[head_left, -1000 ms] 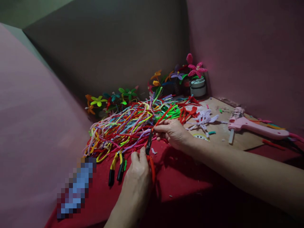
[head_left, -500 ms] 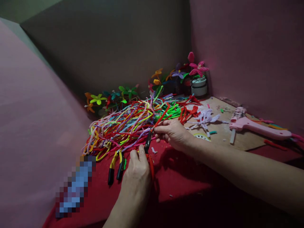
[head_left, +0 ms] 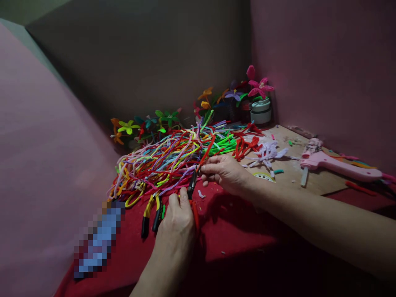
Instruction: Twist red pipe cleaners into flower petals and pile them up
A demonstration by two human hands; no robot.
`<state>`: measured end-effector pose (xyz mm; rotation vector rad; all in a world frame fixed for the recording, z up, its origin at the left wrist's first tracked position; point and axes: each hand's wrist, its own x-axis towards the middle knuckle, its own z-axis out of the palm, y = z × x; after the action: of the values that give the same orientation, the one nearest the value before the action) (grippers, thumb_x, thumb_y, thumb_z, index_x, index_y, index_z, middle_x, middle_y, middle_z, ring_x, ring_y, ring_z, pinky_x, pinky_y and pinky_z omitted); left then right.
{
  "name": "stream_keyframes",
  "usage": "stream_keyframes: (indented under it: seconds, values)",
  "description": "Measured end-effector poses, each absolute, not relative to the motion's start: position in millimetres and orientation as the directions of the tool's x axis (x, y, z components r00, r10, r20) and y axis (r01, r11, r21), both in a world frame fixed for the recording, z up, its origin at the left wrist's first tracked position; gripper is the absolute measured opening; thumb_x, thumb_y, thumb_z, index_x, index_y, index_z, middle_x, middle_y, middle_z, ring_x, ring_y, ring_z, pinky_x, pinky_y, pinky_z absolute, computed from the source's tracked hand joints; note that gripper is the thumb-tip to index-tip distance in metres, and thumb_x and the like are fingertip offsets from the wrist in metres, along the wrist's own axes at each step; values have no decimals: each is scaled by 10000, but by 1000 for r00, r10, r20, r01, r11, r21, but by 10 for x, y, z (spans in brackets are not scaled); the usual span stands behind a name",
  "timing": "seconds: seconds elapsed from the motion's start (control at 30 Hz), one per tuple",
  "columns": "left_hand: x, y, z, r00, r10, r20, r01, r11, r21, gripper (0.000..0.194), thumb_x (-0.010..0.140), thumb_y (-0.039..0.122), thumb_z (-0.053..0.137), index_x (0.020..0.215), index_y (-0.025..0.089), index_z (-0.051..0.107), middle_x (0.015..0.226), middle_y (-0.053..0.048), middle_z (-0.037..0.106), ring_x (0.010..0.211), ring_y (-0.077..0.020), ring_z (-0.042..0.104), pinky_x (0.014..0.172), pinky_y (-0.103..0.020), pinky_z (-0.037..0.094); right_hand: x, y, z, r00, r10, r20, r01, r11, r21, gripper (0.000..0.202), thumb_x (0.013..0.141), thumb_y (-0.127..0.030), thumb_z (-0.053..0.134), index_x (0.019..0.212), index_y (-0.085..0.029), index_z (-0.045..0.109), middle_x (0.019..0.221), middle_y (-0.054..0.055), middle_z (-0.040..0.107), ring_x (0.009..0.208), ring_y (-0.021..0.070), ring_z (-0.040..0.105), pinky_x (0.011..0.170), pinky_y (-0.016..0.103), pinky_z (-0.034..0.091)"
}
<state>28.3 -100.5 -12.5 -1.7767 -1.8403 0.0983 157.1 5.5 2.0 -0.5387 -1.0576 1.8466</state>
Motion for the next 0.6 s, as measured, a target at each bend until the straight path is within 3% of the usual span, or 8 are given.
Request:
stream_keyframes:
  seconds: [0.43, 0.6]
  values:
    - [317, -1031, -109, 87, 924, 373, 846, 129, -517, 428, 828, 67, 293, 1230, 47, 442, 801, -76, 512, 546, -116, 573, 441, -193, 414, 1576, 62, 13, -502, 864, 41, -489, -244, -837, 89, 616, -70, 580, 535, -101, 561, 508, 15, 563, 443, 94, 537, 465, 235, 469]
    - [261, -1038, -112, 105, 934, 342, 879, 74, -472, 434, 827, 72, 308, 1246, 74, 417, 838, -73, 521, 482, -90, 557, 425, -187, 404, 1567, 67, 16, -485, 873, 39, -496, -238, -835, 94, 632, -75, 580, 547, -103, 551, 525, 21, 569, 452, 95, 536, 476, 247, 468]
